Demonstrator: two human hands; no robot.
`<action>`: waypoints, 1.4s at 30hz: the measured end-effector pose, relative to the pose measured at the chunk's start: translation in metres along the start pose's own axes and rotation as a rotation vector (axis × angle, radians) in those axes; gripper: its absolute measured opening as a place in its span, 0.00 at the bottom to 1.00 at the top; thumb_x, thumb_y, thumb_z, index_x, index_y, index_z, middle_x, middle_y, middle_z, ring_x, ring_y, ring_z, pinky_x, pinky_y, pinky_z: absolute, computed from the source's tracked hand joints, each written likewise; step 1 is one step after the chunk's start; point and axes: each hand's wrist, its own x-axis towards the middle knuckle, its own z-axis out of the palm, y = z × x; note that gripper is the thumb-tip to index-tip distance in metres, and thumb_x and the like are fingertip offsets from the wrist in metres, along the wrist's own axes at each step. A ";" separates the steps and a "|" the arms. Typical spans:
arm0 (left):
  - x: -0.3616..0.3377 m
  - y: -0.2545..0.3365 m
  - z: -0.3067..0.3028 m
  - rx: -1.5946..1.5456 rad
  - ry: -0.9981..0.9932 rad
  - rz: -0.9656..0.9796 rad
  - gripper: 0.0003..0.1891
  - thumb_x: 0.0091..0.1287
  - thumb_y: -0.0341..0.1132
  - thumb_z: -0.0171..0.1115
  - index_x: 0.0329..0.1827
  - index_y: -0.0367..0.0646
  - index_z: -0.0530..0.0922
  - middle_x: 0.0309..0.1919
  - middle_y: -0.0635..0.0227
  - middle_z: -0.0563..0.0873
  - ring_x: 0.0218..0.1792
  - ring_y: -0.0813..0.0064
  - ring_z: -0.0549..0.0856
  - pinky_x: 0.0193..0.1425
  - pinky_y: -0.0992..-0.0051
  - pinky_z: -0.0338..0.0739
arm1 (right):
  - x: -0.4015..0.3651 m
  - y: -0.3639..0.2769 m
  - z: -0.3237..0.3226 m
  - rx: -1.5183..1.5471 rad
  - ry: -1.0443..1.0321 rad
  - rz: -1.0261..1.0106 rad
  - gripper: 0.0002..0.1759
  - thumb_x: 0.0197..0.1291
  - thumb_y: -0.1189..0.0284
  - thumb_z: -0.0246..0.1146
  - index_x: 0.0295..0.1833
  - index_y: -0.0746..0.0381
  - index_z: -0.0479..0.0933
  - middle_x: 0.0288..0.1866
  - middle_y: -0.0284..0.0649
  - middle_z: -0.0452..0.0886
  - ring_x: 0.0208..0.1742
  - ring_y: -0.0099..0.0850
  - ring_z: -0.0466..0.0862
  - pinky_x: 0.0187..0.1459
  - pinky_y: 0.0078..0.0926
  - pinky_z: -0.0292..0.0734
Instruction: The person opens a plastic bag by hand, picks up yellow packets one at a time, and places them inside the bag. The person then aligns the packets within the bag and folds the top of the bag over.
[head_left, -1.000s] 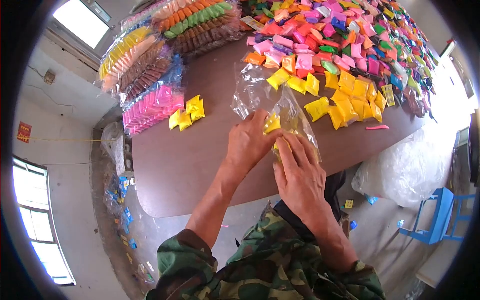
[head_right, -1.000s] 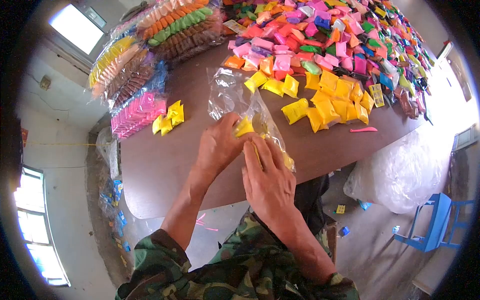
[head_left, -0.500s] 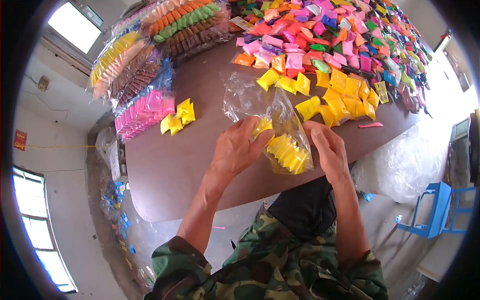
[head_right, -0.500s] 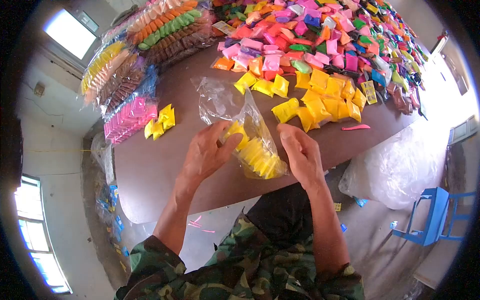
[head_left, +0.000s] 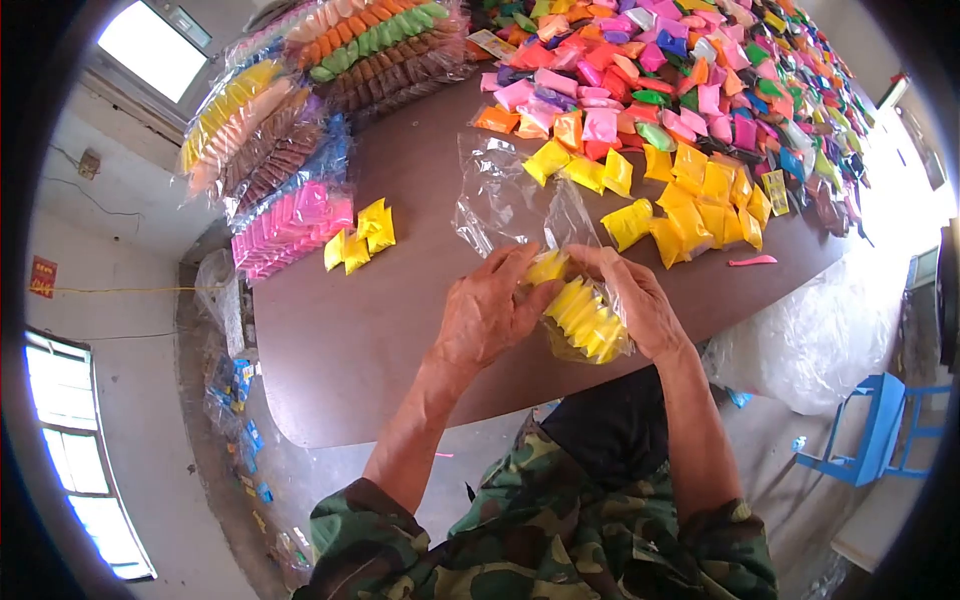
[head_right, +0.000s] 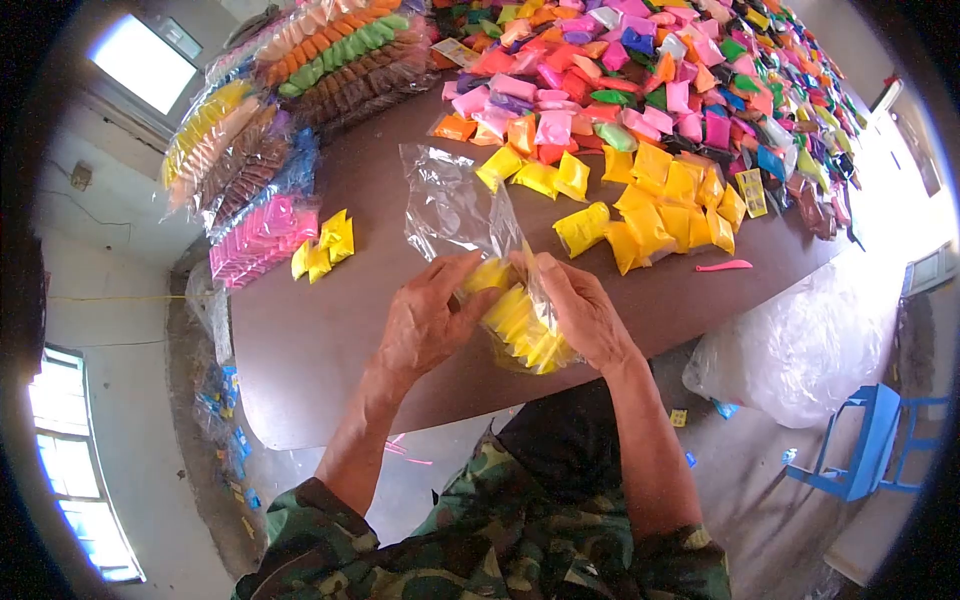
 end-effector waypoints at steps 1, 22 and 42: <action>0.000 0.003 -0.002 0.005 0.004 -0.011 0.24 0.72 0.39 0.75 0.67 0.38 0.82 0.57 0.51 0.90 0.37 0.60 0.94 0.41 0.66 0.88 | 0.000 0.001 -0.001 0.007 -0.019 0.007 0.31 0.88 0.52 0.50 0.75 0.66 0.79 0.60 0.34 0.86 0.58 0.20 0.82 0.61 0.22 0.78; 0.002 -0.123 -0.075 0.731 0.222 -0.270 0.25 0.67 0.47 0.76 0.61 0.41 0.83 0.54 0.51 0.88 0.54 0.46 0.89 0.58 0.50 0.83 | 0.001 0.015 -0.020 0.226 0.046 -0.070 0.28 0.87 0.58 0.54 0.72 0.71 0.79 0.71 0.48 0.84 0.71 0.35 0.84 0.75 0.34 0.77; -0.062 -0.073 -0.081 0.333 0.251 -0.397 0.21 0.67 0.43 0.78 0.55 0.38 0.86 0.49 0.55 0.91 0.41 0.56 0.92 0.46 0.60 0.86 | -0.003 0.012 -0.015 0.245 0.050 -0.104 0.24 0.86 0.60 0.57 0.69 0.68 0.82 0.66 0.42 0.88 0.64 0.29 0.87 0.68 0.29 0.82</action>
